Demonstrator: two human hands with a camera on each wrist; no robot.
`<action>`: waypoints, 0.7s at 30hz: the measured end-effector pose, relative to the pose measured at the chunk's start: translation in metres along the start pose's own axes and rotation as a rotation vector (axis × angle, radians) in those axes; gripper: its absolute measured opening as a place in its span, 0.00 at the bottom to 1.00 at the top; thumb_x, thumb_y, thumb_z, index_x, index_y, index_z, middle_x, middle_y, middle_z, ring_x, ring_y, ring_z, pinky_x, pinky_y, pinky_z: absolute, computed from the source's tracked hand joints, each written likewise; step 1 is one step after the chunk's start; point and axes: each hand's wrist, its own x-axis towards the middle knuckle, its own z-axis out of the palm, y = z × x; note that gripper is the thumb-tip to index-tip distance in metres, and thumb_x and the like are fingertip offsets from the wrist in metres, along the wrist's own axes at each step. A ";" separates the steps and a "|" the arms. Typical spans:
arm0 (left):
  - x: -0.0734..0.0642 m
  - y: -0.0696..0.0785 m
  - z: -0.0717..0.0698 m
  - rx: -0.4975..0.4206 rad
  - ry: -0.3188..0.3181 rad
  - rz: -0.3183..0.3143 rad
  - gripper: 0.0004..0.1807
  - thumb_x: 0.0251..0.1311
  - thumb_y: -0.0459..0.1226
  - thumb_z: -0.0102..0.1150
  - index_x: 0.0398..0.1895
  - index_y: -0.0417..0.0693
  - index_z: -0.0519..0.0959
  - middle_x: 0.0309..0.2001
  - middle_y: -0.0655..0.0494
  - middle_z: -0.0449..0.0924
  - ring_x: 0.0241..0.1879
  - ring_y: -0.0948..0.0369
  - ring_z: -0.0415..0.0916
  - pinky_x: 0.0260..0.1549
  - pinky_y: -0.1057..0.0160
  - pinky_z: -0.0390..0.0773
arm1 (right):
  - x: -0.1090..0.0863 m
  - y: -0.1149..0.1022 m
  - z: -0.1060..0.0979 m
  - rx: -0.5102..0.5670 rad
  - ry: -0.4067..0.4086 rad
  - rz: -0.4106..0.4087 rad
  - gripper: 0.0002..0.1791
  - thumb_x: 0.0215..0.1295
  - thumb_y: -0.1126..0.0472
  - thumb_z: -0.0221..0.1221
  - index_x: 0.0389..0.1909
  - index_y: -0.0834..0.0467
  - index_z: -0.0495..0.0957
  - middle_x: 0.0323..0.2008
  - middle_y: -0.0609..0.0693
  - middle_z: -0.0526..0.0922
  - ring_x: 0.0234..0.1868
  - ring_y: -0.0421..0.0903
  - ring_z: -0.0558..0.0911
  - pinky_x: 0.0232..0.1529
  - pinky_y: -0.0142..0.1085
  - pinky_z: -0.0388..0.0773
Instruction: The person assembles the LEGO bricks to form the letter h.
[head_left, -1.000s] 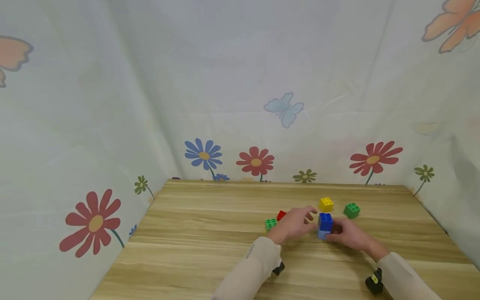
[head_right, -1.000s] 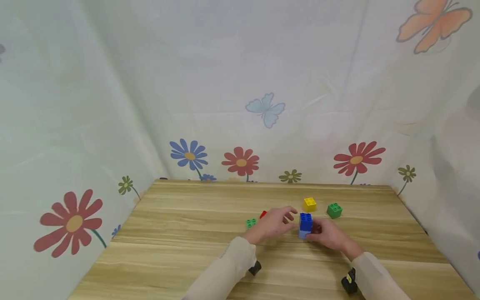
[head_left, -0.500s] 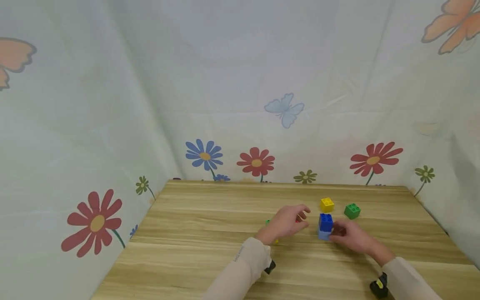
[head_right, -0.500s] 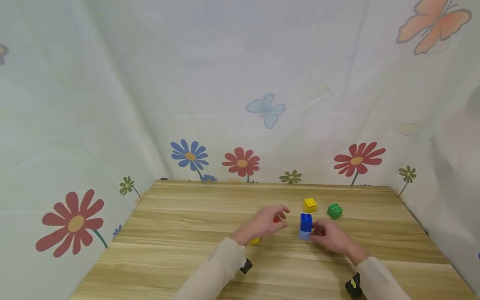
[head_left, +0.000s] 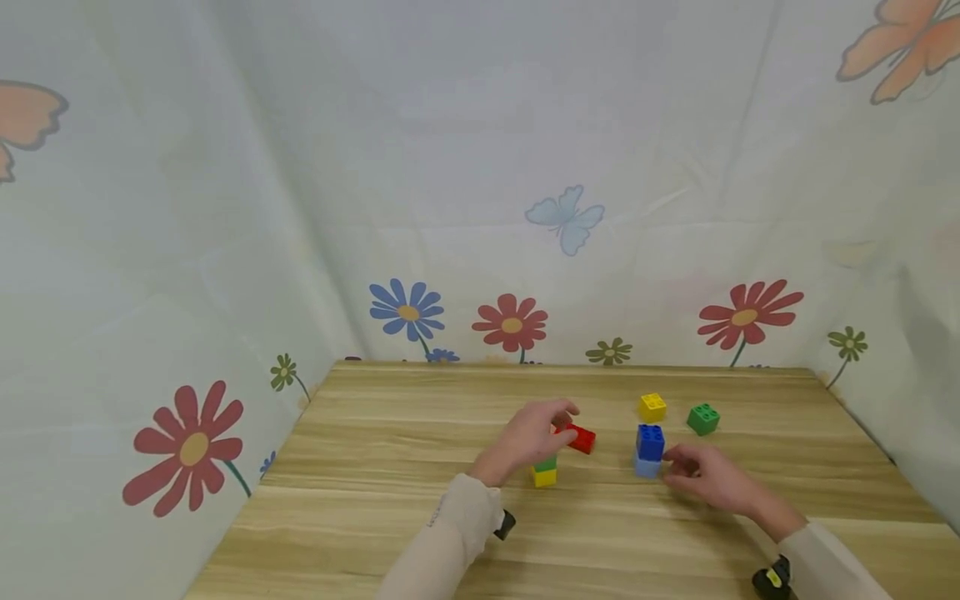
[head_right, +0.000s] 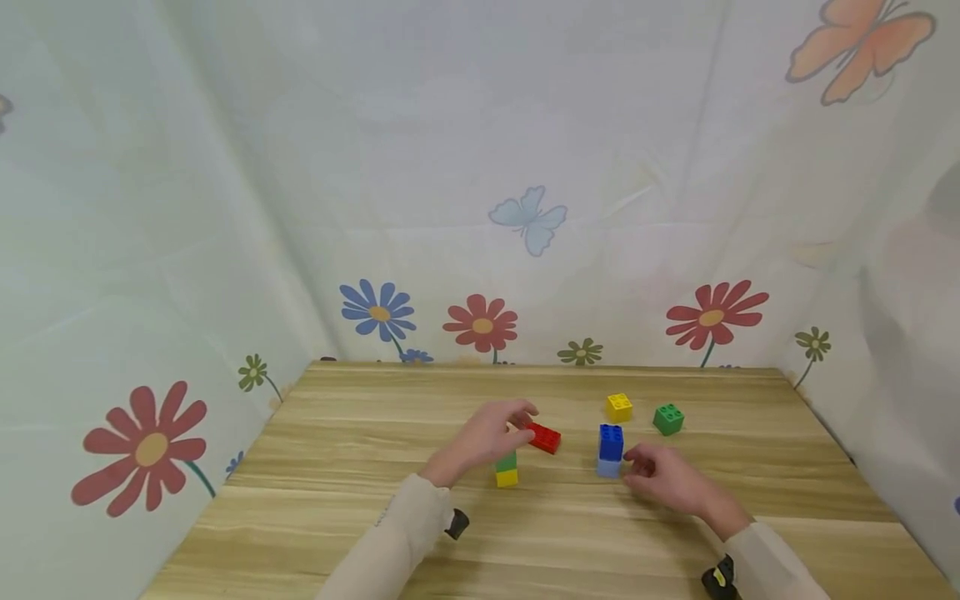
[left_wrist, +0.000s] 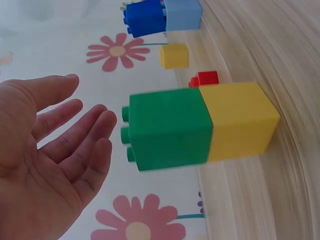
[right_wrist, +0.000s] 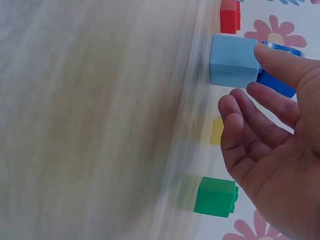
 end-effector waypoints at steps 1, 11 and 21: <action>-0.002 -0.002 -0.001 -0.001 0.002 0.000 0.16 0.63 0.41 0.58 0.53 0.52 0.75 0.47 0.57 0.79 0.45 0.64 0.75 0.44 0.67 0.75 | -0.001 -0.001 0.000 -0.002 0.000 0.001 0.15 0.63 0.61 0.61 0.46 0.67 0.76 0.33 0.47 0.78 0.33 0.39 0.75 0.33 0.32 0.75; -0.013 -0.021 -0.006 0.002 0.000 -0.018 0.16 0.62 0.41 0.60 0.52 0.50 0.76 0.50 0.56 0.78 0.45 0.63 0.75 0.45 0.66 0.75 | -0.007 -0.012 0.000 -0.016 -0.020 0.010 0.15 0.62 0.61 0.61 0.46 0.66 0.77 0.33 0.47 0.79 0.33 0.37 0.75 0.33 0.32 0.75; -0.022 -0.030 -0.005 0.030 -0.043 -0.063 0.25 0.60 0.46 0.62 0.58 0.46 0.73 0.54 0.52 0.74 0.50 0.58 0.73 0.47 0.62 0.75 | -0.009 -0.019 0.007 -0.076 -0.014 -0.009 0.14 0.61 0.58 0.62 0.45 0.62 0.78 0.33 0.43 0.78 0.33 0.36 0.76 0.33 0.31 0.75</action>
